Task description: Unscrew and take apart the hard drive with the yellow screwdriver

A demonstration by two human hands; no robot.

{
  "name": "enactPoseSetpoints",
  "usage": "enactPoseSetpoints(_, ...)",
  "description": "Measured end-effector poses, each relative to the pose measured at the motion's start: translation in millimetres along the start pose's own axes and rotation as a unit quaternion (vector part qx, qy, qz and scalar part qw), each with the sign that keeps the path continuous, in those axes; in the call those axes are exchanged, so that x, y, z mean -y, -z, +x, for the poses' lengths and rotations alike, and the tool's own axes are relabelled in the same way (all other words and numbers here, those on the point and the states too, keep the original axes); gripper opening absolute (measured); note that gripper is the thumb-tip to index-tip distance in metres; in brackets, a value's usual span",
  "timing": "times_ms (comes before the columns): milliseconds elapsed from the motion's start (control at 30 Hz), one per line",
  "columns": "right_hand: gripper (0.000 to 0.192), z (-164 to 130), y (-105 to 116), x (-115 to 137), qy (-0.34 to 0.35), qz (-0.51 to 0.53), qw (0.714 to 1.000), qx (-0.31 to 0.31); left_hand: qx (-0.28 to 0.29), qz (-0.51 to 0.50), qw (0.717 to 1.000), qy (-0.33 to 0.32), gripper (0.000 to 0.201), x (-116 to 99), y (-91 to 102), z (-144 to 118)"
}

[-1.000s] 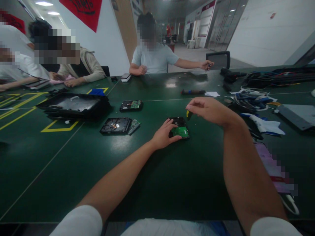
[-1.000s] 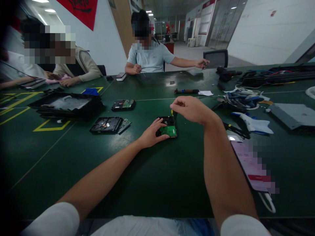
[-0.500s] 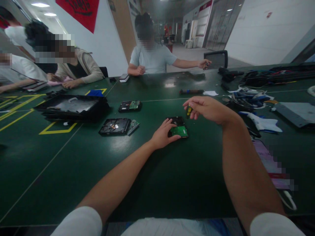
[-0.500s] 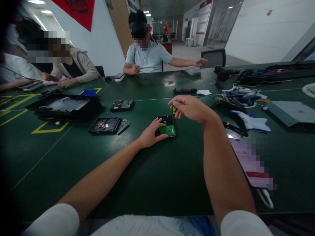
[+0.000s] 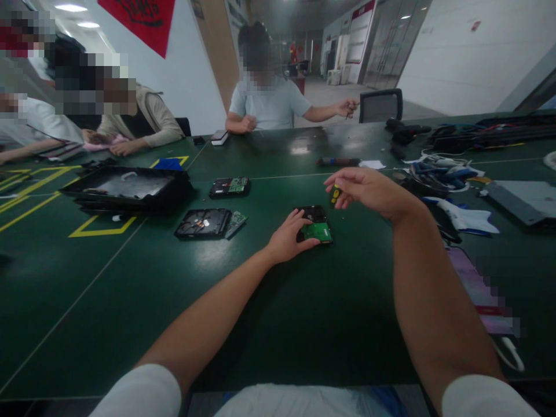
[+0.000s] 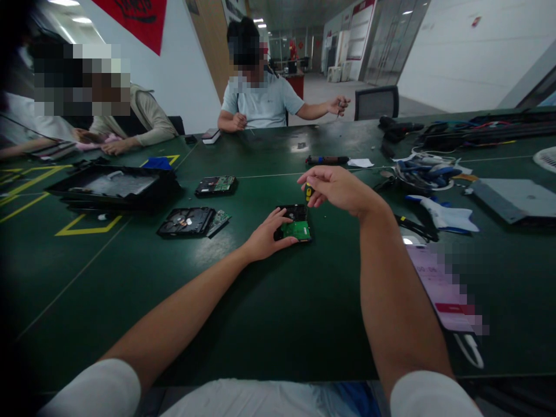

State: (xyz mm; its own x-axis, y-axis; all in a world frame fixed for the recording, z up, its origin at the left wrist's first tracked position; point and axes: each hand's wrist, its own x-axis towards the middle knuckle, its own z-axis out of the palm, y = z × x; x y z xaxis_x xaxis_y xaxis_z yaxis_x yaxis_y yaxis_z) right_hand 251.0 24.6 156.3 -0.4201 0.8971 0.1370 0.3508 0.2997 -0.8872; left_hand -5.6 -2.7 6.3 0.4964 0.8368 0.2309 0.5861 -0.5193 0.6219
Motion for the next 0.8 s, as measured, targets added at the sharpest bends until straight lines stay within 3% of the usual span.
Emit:
enactPoseSetpoints(100,0.030,-1.2,1.1,1.2,-0.007,-0.001,1.000,0.007,-0.001,0.002,1.000,0.000,0.068,1.2,-0.5,0.2)
enactPoseSetpoints(300,0.019,1.1,-0.2,1.0,-0.017,-0.051,0.998,-0.043,0.001,0.008,1.000,0.001,0.067,0.4,-1.1,0.4)
enactPoseSetpoints(433,0.013,-0.6,-2.4,5.5,-0.035,-0.009,0.999,-0.006,0.001,0.010,1.000,0.001,0.067,-1.6,-0.2,0.5)
enactPoseSetpoints(633,0.021,-2.6,-1.4,5.7,-0.023,0.033,0.999,0.037,-0.003,0.009,1.000,-0.005,0.067,-4.1,1.2,-0.2)
enactPoseSetpoints(800,0.018,0.7,0.4,-2.4,-0.015,0.020,1.000,0.010,-0.001,0.007,1.000,-0.003,0.068,-2.7,0.5,-0.3)
